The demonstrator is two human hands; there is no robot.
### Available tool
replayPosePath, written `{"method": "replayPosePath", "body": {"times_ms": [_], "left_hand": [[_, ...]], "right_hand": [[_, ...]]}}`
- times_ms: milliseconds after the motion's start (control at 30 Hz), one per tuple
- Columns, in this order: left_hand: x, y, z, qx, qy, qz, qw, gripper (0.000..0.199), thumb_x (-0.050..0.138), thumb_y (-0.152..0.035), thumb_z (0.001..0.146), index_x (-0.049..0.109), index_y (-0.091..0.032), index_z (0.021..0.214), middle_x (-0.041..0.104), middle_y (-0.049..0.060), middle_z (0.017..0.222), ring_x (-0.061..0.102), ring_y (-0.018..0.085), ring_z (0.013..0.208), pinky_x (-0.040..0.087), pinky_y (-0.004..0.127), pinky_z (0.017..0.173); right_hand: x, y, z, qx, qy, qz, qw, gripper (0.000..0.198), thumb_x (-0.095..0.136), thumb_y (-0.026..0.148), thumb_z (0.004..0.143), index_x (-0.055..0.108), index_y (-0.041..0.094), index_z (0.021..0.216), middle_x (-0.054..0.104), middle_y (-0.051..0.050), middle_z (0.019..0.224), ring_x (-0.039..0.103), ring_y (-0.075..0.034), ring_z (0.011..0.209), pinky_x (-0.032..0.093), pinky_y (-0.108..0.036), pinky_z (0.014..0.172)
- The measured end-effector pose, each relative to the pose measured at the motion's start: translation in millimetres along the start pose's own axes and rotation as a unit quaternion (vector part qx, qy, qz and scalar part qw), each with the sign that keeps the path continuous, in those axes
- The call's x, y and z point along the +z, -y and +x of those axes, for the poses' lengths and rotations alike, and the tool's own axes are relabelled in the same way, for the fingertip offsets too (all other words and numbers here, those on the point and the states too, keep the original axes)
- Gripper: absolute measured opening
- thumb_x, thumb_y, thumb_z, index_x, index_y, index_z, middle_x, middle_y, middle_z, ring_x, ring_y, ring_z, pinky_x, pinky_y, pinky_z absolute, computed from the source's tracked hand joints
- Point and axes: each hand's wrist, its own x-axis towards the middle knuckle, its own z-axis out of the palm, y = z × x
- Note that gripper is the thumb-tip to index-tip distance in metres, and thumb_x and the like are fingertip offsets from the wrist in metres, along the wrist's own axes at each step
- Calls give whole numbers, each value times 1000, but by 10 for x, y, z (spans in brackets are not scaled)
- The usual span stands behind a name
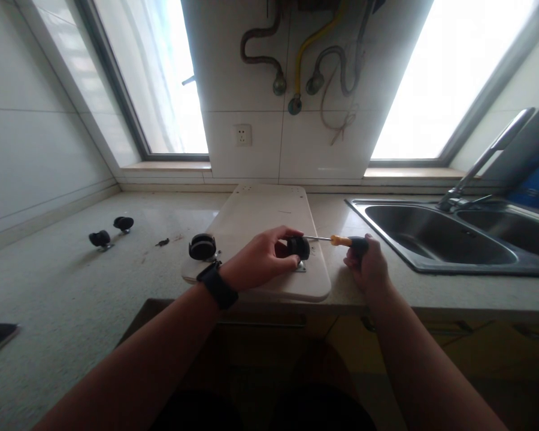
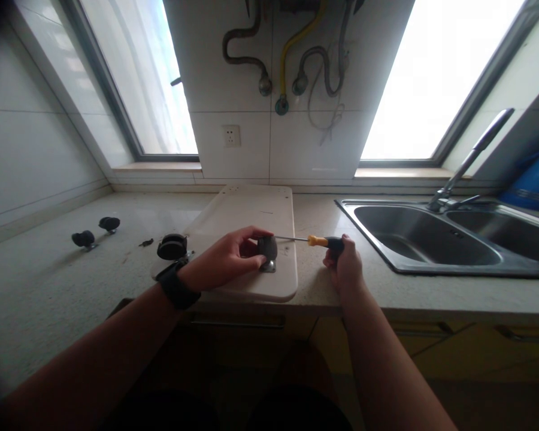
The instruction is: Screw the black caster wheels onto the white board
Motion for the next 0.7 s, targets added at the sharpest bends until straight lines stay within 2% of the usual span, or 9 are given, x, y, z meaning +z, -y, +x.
{"method": "replayPosePath", "body": {"times_ms": [700], "left_hand": [[5, 27, -8, -5, -16, 29, 999, 49, 71, -25, 87, 57, -15, 133, 71, 16, 120, 71, 24, 101, 57, 44, 92]], "right_hand": [[-7, -3, 0, 8, -1, -1, 1000, 31, 55, 47, 88, 53, 21, 72, 50, 3, 46, 38, -9, 38, 32, -22, 36]]}}
